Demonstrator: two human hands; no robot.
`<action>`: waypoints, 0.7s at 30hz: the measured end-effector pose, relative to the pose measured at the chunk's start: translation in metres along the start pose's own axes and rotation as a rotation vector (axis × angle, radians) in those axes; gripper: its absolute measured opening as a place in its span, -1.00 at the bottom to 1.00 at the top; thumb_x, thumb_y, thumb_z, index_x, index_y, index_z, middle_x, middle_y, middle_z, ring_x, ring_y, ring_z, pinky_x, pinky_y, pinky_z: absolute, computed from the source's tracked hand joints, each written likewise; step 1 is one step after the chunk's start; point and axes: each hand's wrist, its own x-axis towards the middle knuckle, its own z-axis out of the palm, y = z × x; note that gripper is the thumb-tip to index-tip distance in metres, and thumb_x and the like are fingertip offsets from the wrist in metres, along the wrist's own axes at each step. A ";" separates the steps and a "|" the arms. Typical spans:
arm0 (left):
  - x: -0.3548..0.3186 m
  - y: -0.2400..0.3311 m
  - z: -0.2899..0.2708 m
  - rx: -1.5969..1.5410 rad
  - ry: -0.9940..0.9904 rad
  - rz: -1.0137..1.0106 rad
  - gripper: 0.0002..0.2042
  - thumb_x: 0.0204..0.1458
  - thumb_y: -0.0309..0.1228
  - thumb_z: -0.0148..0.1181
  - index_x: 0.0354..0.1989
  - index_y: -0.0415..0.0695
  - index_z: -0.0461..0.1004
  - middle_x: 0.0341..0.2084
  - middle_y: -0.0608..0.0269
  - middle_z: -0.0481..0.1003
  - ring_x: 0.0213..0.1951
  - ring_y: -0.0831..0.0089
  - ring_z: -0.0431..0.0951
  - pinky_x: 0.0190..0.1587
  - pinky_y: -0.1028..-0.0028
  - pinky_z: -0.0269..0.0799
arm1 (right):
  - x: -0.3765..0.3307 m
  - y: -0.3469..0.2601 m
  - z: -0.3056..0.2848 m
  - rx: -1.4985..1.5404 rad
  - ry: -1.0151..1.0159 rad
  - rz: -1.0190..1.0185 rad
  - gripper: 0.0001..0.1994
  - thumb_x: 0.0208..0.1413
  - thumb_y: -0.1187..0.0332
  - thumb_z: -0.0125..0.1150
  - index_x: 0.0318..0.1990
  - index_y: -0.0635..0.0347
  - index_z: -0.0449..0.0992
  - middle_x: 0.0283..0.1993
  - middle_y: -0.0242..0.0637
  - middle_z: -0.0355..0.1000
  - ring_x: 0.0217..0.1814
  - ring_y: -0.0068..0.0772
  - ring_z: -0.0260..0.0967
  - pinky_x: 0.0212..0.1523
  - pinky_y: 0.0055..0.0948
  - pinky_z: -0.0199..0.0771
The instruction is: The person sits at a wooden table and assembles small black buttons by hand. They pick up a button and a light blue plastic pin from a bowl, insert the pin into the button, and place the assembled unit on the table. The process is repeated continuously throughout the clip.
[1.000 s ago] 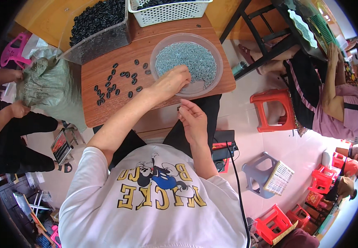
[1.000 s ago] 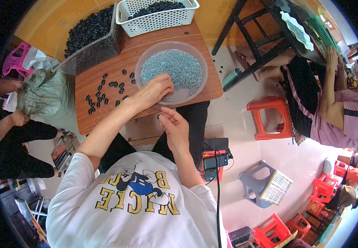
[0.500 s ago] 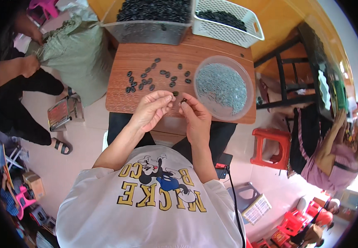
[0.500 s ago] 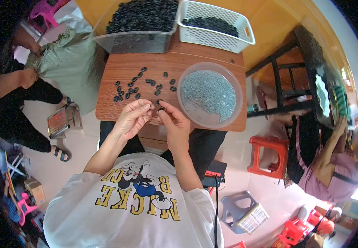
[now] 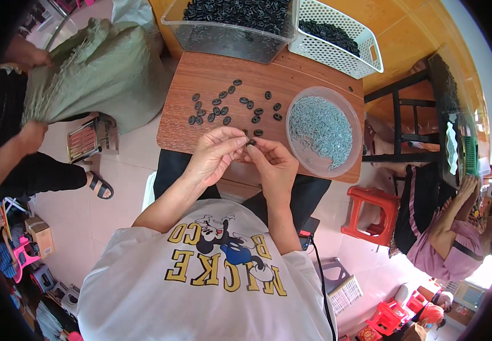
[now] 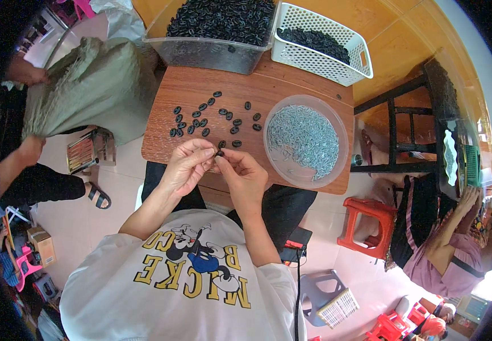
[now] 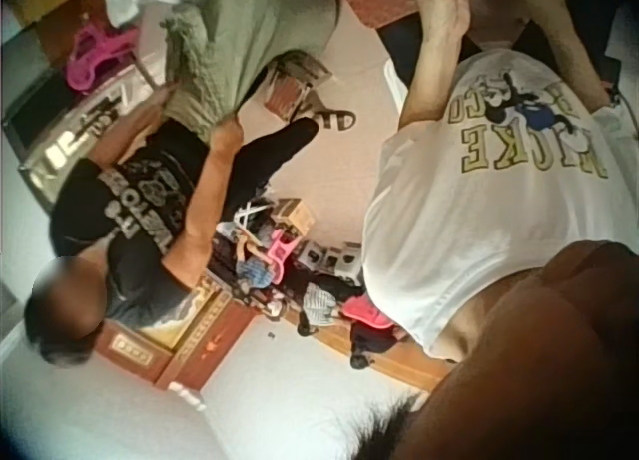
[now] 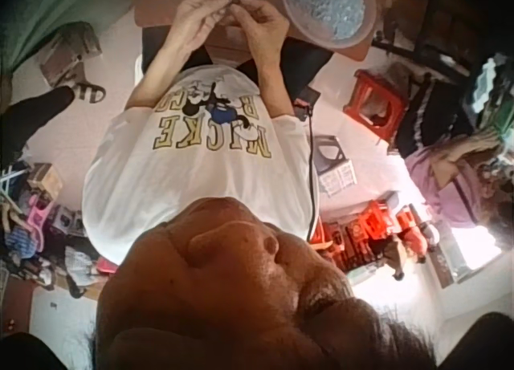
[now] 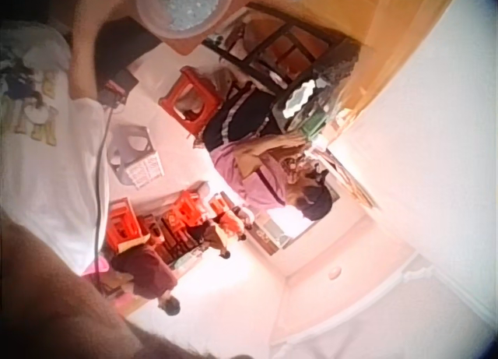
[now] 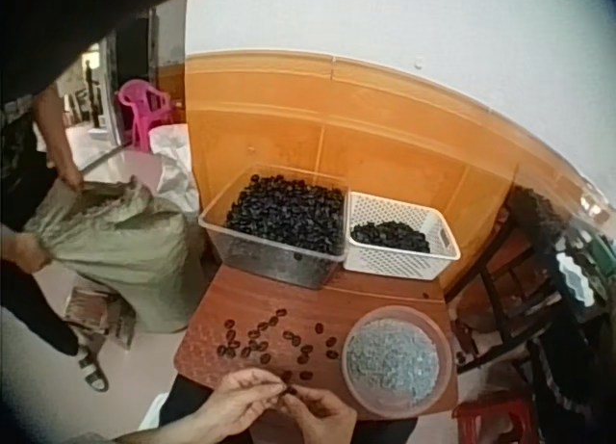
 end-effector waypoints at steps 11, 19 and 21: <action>0.000 -0.004 0.008 0.147 0.004 0.049 -0.92 0.02 -0.60 0.14 -0.31 -0.30 0.49 -0.45 0.14 0.53 -0.44 0.48 0.54 -0.35 0.52 0.55 | -0.002 0.002 -0.004 -0.096 0.045 -0.036 -0.84 0.00 0.56 0.22 -0.23 0.40 0.52 -0.36 -0.24 0.50 -0.37 -0.58 0.45 -0.35 -0.66 0.46; 0.004 -0.008 -0.005 0.303 0.011 -0.004 -0.91 0.01 -0.59 0.15 -0.30 -0.29 0.50 -0.43 0.11 0.53 -0.42 0.46 0.56 -0.36 0.56 0.52 | -0.001 0.013 -0.009 -0.101 0.053 -0.031 -0.86 0.00 0.57 0.21 -0.25 0.40 0.53 -0.37 -0.23 0.51 -0.40 -0.58 0.45 -0.36 -0.66 0.46; 0.004 -0.006 0.001 0.272 0.037 -0.015 -0.91 0.01 -0.58 0.16 -0.30 -0.29 0.50 -0.43 0.12 0.54 -0.43 0.48 0.56 -0.37 0.57 0.51 | 0.001 0.016 -0.010 -0.078 0.061 -0.023 -0.86 0.01 0.57 0.20 -0.24 0.39 0.53 -0.37 -0.24 0.51 -0.39 -0.58 0.46 -0.36 -0.65 0.47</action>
